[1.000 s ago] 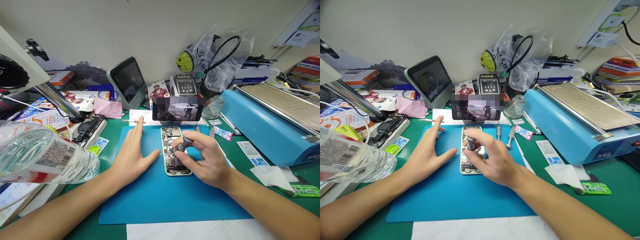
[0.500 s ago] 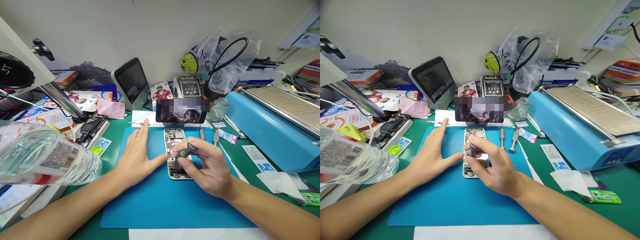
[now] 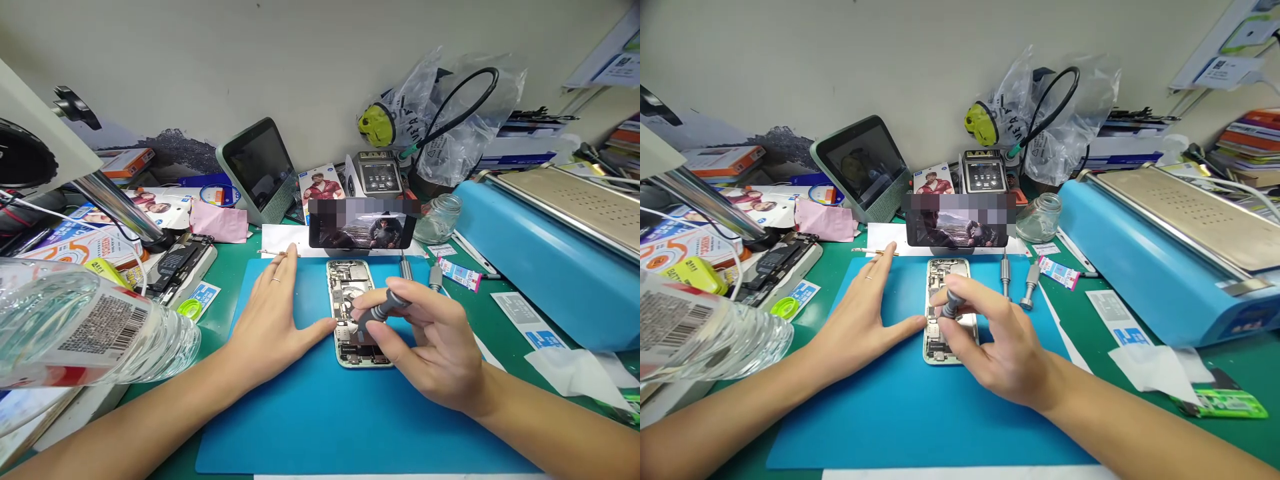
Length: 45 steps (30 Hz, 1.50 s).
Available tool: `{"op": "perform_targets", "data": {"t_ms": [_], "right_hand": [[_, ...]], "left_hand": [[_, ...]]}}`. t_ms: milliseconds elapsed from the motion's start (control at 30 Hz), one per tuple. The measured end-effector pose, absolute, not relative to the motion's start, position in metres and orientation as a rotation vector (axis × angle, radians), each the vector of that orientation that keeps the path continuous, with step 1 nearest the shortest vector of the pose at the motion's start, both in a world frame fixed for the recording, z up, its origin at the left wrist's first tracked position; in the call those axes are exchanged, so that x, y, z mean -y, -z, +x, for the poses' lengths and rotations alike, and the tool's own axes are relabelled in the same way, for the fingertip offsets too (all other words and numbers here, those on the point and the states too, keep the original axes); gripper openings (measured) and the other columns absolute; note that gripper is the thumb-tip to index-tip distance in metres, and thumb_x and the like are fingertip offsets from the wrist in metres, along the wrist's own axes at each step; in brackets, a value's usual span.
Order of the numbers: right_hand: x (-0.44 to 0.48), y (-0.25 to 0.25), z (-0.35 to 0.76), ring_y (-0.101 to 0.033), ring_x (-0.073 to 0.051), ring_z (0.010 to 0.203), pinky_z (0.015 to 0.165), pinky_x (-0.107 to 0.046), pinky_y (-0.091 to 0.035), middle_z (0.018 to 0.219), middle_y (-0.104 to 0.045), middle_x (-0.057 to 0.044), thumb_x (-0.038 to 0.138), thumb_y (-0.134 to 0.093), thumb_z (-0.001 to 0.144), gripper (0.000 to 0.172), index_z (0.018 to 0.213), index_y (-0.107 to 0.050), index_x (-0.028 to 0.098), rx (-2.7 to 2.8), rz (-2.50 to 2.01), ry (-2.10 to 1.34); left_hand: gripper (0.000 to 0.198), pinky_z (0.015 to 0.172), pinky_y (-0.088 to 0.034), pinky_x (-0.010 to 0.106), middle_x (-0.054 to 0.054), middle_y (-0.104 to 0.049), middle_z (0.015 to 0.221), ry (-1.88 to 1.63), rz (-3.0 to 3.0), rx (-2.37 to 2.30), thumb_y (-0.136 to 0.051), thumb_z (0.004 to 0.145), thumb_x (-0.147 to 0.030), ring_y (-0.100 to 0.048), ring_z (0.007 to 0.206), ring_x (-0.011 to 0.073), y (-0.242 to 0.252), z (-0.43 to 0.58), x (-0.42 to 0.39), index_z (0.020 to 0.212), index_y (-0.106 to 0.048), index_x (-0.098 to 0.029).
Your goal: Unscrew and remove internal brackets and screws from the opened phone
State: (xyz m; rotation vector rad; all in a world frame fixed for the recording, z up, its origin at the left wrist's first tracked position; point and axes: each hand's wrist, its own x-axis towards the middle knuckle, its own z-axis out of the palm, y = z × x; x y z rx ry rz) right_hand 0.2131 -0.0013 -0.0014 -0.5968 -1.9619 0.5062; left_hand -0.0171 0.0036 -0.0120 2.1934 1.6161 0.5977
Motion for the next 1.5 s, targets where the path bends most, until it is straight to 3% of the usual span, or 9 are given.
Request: {"op": "perform_targets", "data": {"t_ms": [133, 300, 633, 1500], "right_hand": [[0.0, 0.002, 0.212, -0.074, -0.023, 0.103, 0.082, -0.039, -0.068, 0.112, -0.073, -0.009, -0.001, -0.062, 0.087, 0.075, 0.15, -0.038, 0.031, 1.926, -0.571, -0.501], [-0.001, 0.004, 0.207, -0.075, -0.02, 0.096, 0.072, -0.032, -0.069, 0.112, -0.072, -0.009, -0.003, -0.062, 0.087, 0.076, 0.151, -0.036, 0.028, 1.983, -0.515, -0.528], [-0.005, 0.003, 0.205, -0.075, -0.022, 0.103, 0.084, -0.038, -0.068, 0.111, -0.074, -0.007, -0.006, -0.063, 0.084, 0.077, 0.149, -0.042, 0.03, 1.951, -0.565, -0.525], [-0.001, 0.004, 0.202, -0.076, -0.019, 0.099, 0.076, -0.031, -0.07, 0.117, -0.073, -0.005, -0.002, -0.06, 0.089, 0.072, 0.148, -0.041, 0.034, 1.979, -0.535, -0.73]], "left_hand": [[0.112, 0.121, -0.026, 0.057, 0.016, -0.019, 0.168, -0.578, 2.187, -1.631, -0.064, 0.087, -0.067, -0.017, 0.154, 0.0366, 0.01, -0.015, -0.004, 0.163, 0.002, -0.018], [0.116, 0.122, -0.027, 0.054, 0.015, -0.018, 0.168, -0.546, 2.178, -1.658, -0.064, 0.084, -0.071, -0.018, 0.154, 0.0356, 0.008, -0.014, -0.005, 0.163, -0.001, -0.015], [0.112, 0.124, -0.025, 0.05, 0.016, -0.023, 0.167, -0.555, 2.183, -1.638, -0.065, 0.084, -0.069, -0.02, 0.153, 0.0336, 0.005, -0.015, -0.005, 0.162, -0.01, -0.011], [0.112, 0.123, -0.025, 0.052, 0.014, -0.022, 0.168, -0.546, 2.233, -1.618, -0.058, 0.086, -0.076, -0.017, 0.154, 0.0331, 0.009, -0.017, -0.007, 0.162, -0.008, -0.01]]}}
